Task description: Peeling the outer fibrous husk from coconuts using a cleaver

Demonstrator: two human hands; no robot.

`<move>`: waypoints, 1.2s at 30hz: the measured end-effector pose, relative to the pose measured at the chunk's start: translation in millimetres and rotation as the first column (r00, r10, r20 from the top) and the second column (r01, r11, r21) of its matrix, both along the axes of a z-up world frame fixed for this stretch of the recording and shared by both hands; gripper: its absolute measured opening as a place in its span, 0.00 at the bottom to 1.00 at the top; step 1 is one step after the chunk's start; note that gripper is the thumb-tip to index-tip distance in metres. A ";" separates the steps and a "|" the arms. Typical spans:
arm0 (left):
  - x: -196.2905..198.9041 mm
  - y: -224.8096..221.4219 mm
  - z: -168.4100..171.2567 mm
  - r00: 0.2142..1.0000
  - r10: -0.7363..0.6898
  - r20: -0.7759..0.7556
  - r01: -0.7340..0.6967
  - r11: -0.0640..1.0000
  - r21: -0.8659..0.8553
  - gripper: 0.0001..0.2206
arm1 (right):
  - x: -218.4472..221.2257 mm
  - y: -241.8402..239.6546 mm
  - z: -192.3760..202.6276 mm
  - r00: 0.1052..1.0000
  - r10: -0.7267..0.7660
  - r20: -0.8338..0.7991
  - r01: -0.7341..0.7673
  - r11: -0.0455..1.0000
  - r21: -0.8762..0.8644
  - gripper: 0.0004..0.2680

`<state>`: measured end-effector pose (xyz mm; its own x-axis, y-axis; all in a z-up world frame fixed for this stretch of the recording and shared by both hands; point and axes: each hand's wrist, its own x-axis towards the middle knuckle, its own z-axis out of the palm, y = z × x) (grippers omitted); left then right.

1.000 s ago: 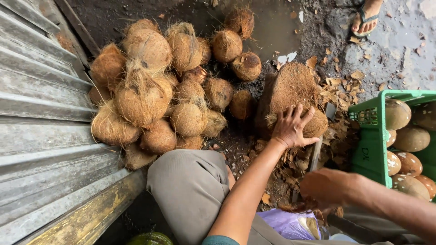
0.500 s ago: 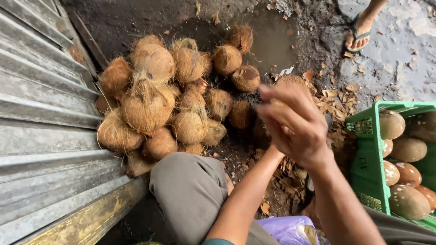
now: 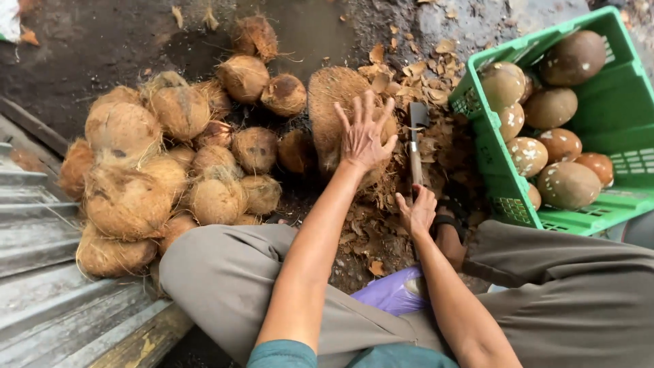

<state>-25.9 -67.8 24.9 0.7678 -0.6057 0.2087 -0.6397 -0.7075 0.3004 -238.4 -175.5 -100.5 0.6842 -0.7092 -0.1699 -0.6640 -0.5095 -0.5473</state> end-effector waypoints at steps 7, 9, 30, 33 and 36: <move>34.7 -22.4 -21.4 0.961 -0.260 -0.092 0.273 0.948 0.166 0.26 | 21.7 -29.6 -18.3 0.989 -0.079 -0.121 0.093 0.989 0.116 0.25; 47.7 -23.0 -19.8 0.978 -0.114 -0.174 0.147 0.971 0.186 0.35 | 28.5 -29.3 -14.5 0.993 -0.053 -0.105 0.066 0.990 0.121 0.28; -1.2 41.3 -20.5 0.735 0.486 -0.472 -0.664 0.655 -0.361 0.16 | 38.2 -38.5 176.9 0.884 -0.065 0.463 -0.196 0.848 0.493 0.18; 10.9 53.4 -66.3 0.795 0.550 -0.255 -0.599 0.645 -0.475 0.15 | 34.0 -23.8 203.2 0.868 -0.064 0.492 -0.159 0.903 0.399 0.10; 8.0 49.9 -80.3 0.706 0.558 -0.437 -0.708 0.530 -0.467 0.18 | 26.1 -5.2 192.7 0.851 -0.033 0.525 -0.212 0.891 0.401 0.07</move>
<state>-18.0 -17.9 -55.5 0.9647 0.2403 0.1080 0.0405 -0.5402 0.8406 -212.3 -180.7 92.2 0.8145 -0.5778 -0.0529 -0.1935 -0.1845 -0.9636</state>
